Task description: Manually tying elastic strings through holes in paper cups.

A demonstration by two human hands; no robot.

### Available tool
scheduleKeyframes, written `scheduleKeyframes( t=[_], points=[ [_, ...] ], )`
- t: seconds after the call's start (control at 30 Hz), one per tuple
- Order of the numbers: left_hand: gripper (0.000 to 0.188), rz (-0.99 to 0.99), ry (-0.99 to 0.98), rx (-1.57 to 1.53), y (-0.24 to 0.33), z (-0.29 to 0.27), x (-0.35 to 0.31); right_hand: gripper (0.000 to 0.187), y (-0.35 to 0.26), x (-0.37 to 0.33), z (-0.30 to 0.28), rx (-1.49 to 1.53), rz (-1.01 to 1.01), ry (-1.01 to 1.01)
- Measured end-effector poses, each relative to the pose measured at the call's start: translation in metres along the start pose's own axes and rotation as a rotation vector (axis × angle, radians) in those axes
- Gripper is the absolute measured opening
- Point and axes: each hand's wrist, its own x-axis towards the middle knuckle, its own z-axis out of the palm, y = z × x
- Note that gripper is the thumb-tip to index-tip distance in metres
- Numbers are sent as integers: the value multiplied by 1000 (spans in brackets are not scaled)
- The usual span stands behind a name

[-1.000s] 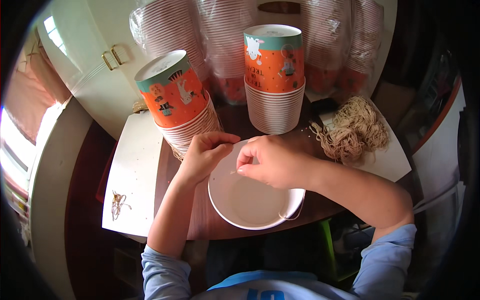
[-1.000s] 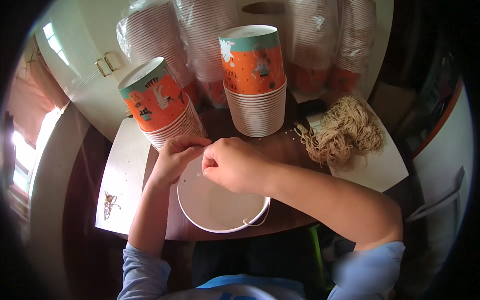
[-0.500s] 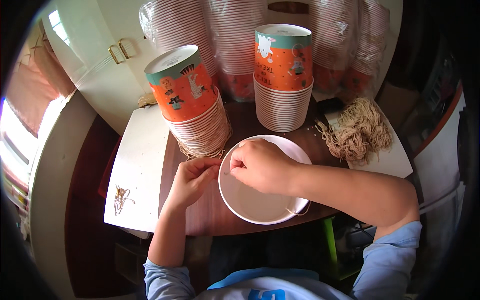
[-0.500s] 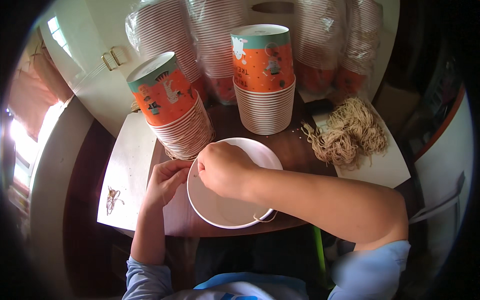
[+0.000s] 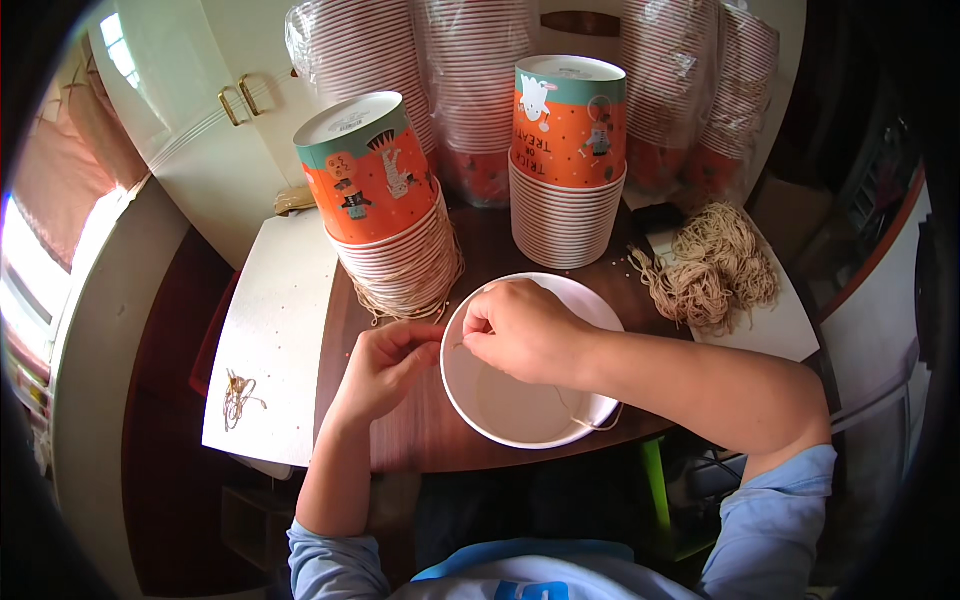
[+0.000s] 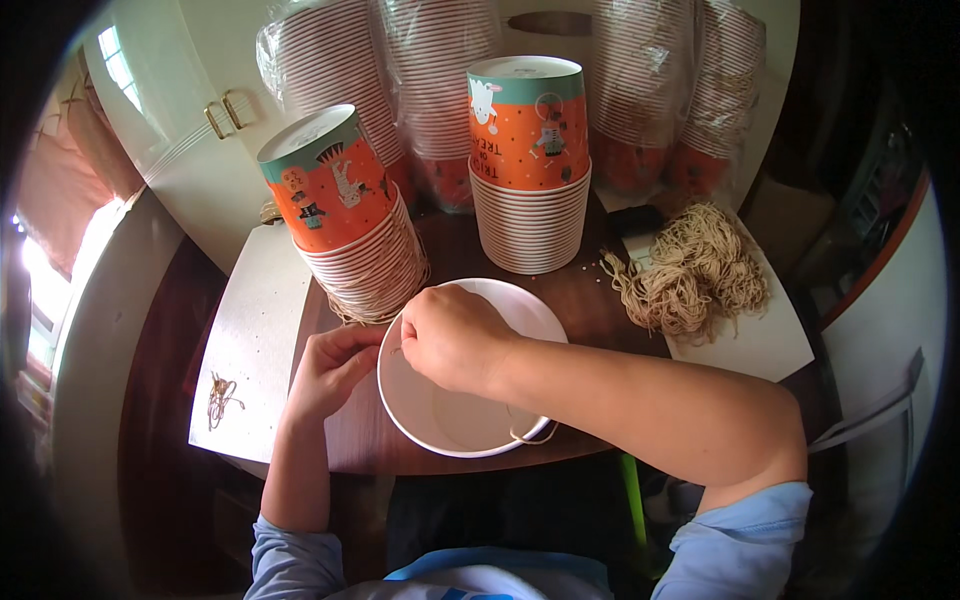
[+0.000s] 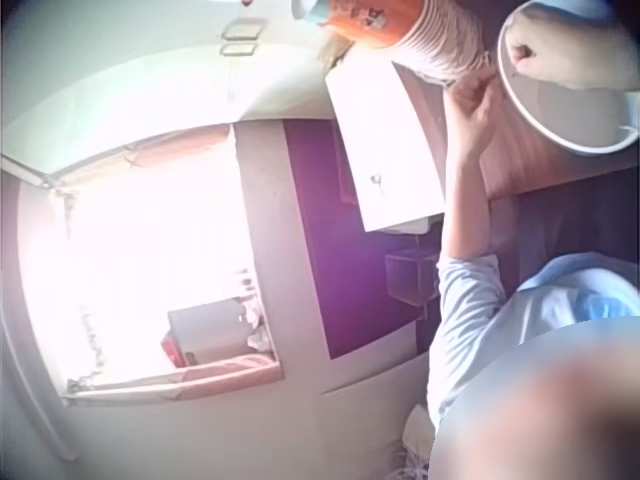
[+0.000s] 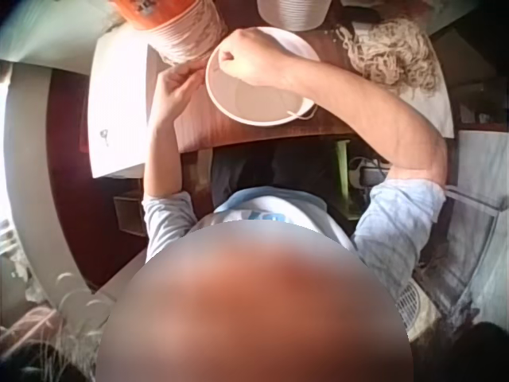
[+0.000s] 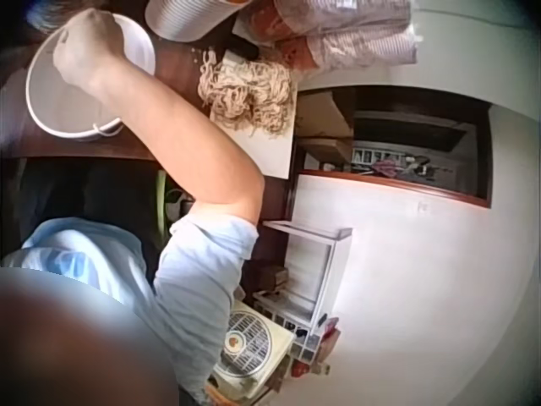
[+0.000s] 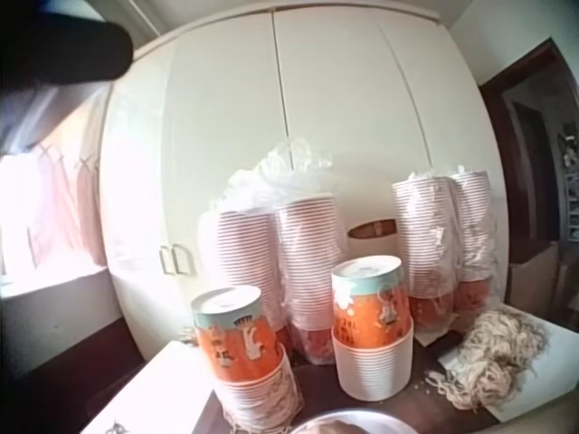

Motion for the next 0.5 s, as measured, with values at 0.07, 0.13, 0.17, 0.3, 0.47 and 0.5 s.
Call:
scheduleKeyframes(
  t=[0.07,0.13,0.17,0.3,0.47,0.5],
  points=[
    [21,4,-7,12,2,0,-2,11,-4,-1,-2,26,28,-13],
    [21,10,-15,24,4,0,-4,11,-5,0,-2,50,56,-25],
    [21,1,-4,35,4,0,-5,11,-5,0,-1,54,54,-25],
    [18,22,37,129,9,5,-4,11,-3,3,2,10,66,-65],
    [16,102,58,309,22,9,2,12,-4,5,5,1,53,-87],
    [15,120,67,378,23,8,2,12,-5,6,5,-4,59,-95]
  ],
)
